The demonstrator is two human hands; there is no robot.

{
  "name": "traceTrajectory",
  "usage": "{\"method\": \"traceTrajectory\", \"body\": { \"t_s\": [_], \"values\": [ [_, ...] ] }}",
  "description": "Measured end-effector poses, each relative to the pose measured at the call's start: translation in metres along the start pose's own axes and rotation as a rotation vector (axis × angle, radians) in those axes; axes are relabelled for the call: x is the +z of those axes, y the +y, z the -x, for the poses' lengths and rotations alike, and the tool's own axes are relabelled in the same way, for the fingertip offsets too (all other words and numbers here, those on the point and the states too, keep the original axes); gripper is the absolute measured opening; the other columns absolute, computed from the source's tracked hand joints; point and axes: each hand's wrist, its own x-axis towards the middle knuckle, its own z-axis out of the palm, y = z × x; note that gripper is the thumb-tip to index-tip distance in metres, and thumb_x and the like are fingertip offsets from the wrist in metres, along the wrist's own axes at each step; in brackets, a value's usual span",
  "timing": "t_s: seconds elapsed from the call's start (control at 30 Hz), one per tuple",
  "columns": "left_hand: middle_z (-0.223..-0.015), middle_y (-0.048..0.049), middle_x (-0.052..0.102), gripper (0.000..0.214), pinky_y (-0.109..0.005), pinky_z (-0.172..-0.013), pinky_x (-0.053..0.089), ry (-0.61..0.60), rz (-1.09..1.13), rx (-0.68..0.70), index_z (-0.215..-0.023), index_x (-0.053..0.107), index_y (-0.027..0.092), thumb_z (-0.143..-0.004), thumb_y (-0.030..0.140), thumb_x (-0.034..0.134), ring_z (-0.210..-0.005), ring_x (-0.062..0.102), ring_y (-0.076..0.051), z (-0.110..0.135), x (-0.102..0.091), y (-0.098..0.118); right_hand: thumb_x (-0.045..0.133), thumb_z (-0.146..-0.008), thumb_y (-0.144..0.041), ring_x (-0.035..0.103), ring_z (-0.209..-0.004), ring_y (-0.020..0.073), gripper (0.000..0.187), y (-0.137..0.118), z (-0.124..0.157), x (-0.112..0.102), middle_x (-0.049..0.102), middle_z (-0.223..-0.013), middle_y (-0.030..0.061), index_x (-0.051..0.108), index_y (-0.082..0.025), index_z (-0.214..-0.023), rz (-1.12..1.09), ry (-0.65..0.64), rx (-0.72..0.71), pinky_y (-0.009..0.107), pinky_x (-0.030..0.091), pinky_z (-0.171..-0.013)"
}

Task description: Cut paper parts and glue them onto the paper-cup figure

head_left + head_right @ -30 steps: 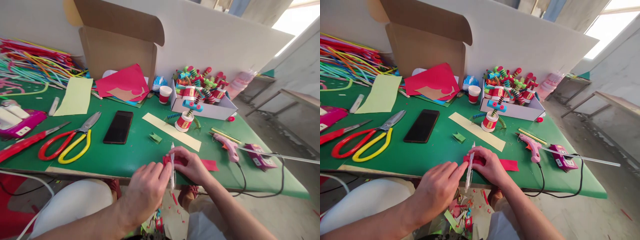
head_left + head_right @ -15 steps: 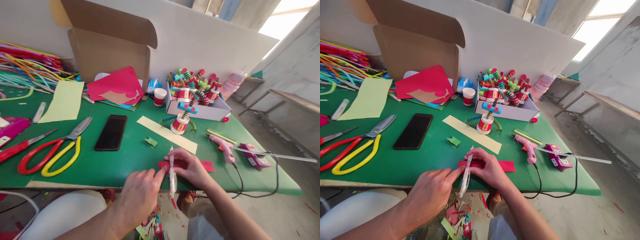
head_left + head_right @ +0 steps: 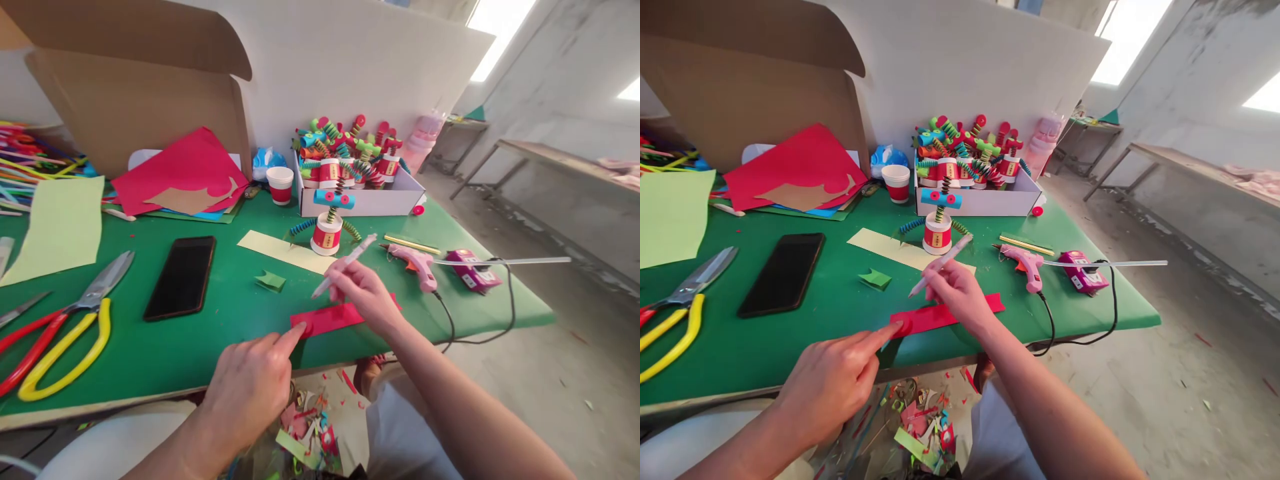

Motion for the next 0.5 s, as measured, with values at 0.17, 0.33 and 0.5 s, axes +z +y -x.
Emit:
{"method": "traceTrajectory", "body": {
  "t_s": [0.17, 0.33, 0.5],
  "values": [
    [-0.072, -0.0002, 0.07, 0.057, -0.026, -0.053, 0.048, 0.105, -0.022, 0.072, -0.128, 0.061, 0.025, -0.078, 0.004, 0.041, -0.061, 0.067, -0.017, 0.002, 0.007, -0.002, 0.06, -0.084, -0.05, 0.051, -0.065, 0.0116, 0.033, 0.008, -0.014, 0.007, 0.057, -0.071, -0.0004, 0.058, -0.017, -0.079, 0.149, -0.156, -0.033, 0.025, 0.043, -0.061],
    [-0.07, 0.0008, 0.066, 0.057, -0.024, -0.051, 0.046, 0.235, -0.044, 0.167, -0.128, 0.058, 0.02, -0.075, 0.005, 0.044, -0.055, 0.063, -0.014, 0.007, 0.018, -0.007, 0.053, -0.09, -0.051, 0.057, -0.068, 0.0136, 0.035, 0.014, -0.018, 0.013, 0.062, -0.073, 0.0015, 0.055, -0.018, -0.081, 0.254, -0.249, -0.037, 0.027, 0.047, -0.066],
    [-0.066, 0.0026, 0.062, 0.058, -0.022, -0.048, 0.044, 0.341, -0.079, 0.237, -0.13, 0.054, 0.019, -0.075, 0.003, 0.045, -0.052, 0.06, -0.012, 0.009, 0.028, -0.014, 0.047, -0.095, -0.048, 0.057, -0.072, 0.0142, 0.032, 0.012, -0.016, 0.014, 0.063, -0.077, 0.0027, 0.056, -0.019, -0.083, 0.33, -0.16, -0.111, 0.027, 0.048, -0.069]
  ]
}}
